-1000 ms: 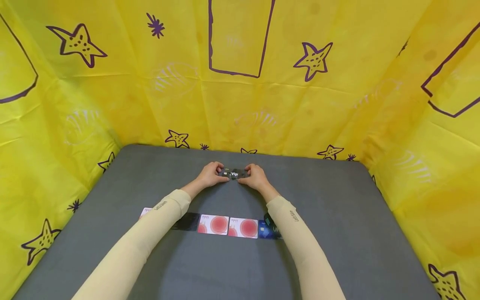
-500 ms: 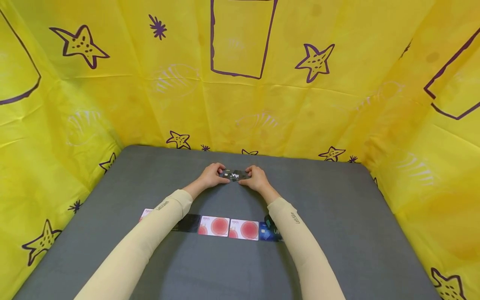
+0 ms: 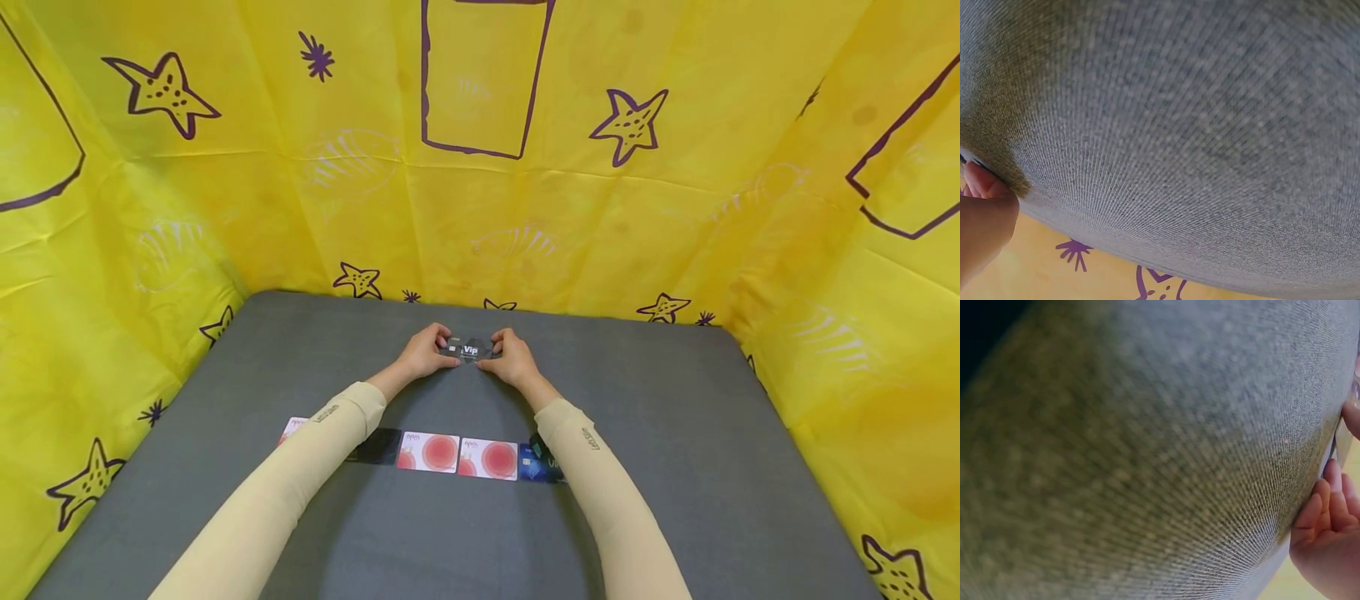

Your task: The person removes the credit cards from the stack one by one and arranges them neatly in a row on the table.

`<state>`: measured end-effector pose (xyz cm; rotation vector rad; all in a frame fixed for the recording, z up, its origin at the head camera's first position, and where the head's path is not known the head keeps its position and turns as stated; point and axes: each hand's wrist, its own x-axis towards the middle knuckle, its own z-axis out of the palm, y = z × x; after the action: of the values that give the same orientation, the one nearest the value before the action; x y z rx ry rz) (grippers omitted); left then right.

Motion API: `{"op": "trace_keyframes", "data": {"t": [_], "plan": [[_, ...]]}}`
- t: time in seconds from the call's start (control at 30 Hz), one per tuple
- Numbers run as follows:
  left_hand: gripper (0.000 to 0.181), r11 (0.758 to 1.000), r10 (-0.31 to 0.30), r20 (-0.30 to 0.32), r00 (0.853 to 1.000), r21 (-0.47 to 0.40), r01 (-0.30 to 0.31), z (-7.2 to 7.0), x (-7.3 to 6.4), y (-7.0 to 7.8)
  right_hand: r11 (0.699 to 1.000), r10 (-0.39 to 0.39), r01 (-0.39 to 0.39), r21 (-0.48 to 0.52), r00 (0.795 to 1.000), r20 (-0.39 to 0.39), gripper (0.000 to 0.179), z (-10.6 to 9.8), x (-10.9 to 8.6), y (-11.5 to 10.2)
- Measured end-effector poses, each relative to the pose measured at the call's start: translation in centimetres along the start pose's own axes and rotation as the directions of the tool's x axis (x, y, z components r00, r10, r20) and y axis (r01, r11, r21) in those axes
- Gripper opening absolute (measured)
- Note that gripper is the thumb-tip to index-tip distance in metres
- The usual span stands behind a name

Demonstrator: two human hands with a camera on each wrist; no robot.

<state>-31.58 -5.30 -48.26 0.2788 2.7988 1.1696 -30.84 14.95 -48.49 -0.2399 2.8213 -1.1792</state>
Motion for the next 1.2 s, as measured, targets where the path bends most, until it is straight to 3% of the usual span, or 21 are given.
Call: {"op": "trace_keyframes", "data": {"t": [0.37, 1.2], "plan": [[0.054, 1.0, 0.011, -0.023, 1.0, -0.028, -0.012, 0.2, -0.4, 0.1, 0.999, -0.037, 0.037, 0.019, 0.999, -0.034, 0.053, 0.3, -0.5, -0.2], [0.06, 0.992, 0.103, -0.07, 0.992, -0.071, -0.108, 0.1, -1.2, -0.6, 0.989, -0.146, 0.147, 0.014, 0.987, -0.069, 0.058, 0.2, -1.3, 0.0]]}}
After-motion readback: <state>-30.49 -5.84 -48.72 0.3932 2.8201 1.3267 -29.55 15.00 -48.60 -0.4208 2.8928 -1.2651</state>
